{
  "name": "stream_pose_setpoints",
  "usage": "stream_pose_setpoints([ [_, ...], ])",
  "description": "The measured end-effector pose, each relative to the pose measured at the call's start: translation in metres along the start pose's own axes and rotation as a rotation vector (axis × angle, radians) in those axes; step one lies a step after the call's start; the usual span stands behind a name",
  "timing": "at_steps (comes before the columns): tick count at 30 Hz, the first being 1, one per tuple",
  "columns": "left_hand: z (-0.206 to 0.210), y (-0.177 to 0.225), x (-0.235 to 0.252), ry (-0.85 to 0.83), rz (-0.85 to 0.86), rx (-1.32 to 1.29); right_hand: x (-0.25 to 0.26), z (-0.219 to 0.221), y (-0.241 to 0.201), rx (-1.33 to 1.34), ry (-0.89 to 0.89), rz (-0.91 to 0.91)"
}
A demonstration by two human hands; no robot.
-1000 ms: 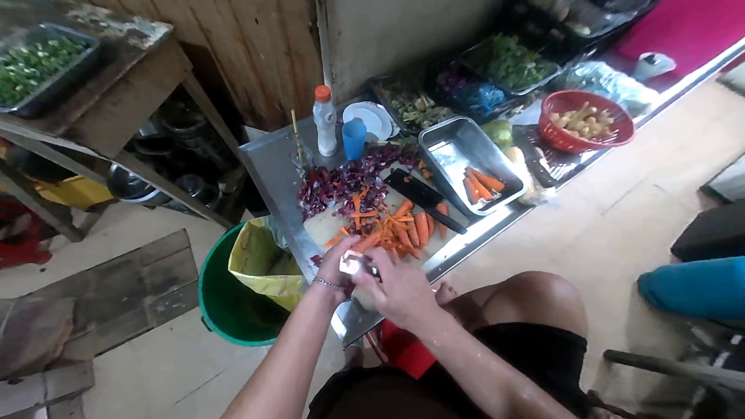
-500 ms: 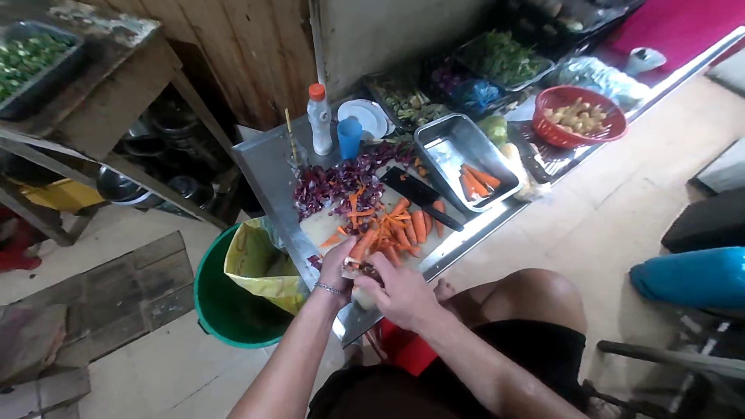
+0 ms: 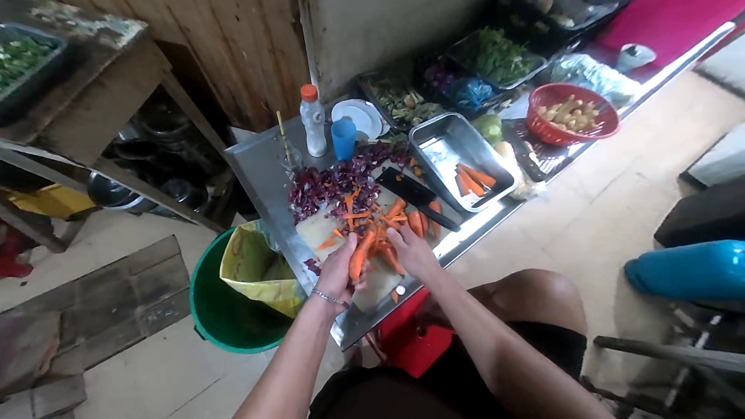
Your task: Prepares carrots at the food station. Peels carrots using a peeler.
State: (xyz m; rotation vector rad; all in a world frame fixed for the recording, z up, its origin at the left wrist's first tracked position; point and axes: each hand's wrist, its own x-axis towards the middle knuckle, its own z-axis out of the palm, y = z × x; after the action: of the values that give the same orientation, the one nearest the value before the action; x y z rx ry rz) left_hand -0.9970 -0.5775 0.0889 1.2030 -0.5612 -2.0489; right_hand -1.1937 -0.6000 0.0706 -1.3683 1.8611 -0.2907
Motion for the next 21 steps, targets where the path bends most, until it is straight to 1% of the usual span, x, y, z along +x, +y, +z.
stream_pose_setpoints([
  [1,0.0,0.003,0.0,0.026,-0.021,-0.011,-0.008,0.002,-0.004,0.025,-0.008,-0.016],
  [2,-0.001,0.004,0.0,0.063,-0.041,-0.011,-0.022,0.007,-0.009,0.026,0.003,-0.076],
  [5,-0.002,0.004,0.003,0.147,-0.012,0.023,-0.065,0.019,-0.026,-0.039,0.018,-0.337],
  [6,-0.003,0.002,0.003,0.143,0.015,0.035,-0.074,0.021,-0.03,-0.065,0.016,-0.406],
  [8,-0.005,-0.002,0.004,0.108,0.036,0.022,-0.077,0.023,-0.032,-0.116,0.005,-0.479],
  [11,0.002,-0.001,0.004,0.093,0.036,0.019,-0.054,0.015,-0.025,-0.196,-0.008,-0.456],
  [14,0.001,-0.001,0.005,0.057,-0.004,0.017,-0.024,0.012,-0.011,-0.233,0.088,-0.395],
  [16,0.002,-0.002,0.005,0.044,0.004,0.016,-0.008,0.009,-0.009,-0.148,0.105,-0.273],
  [17,0.003,-0.002,0.005,0.044,0.013,0.018,-0.003,0.006,-0.009,-0.084,0.079,-0.18],
  [18,0.004,-0.001,0.004,0.052,0.019,0.023,-0.002,0.004,-0.01,-0.031,0.061,-0.116],
  [19,0.004,0.001,0.003,0.072,0.021,0.032,-0.007,0.003,-0.013,0.005,0.042,-0.09],
  [20,0.003,0.002,0.003,0.097,0.024,0.043,-0.016,0.005,-0.016,0.009,0.031,-0.111],
  [21,0.002,0.002,0.003,0.124,0.027,0.056,-0.028,0.01,-0.018,-0.017,0.048,-0.178],
])
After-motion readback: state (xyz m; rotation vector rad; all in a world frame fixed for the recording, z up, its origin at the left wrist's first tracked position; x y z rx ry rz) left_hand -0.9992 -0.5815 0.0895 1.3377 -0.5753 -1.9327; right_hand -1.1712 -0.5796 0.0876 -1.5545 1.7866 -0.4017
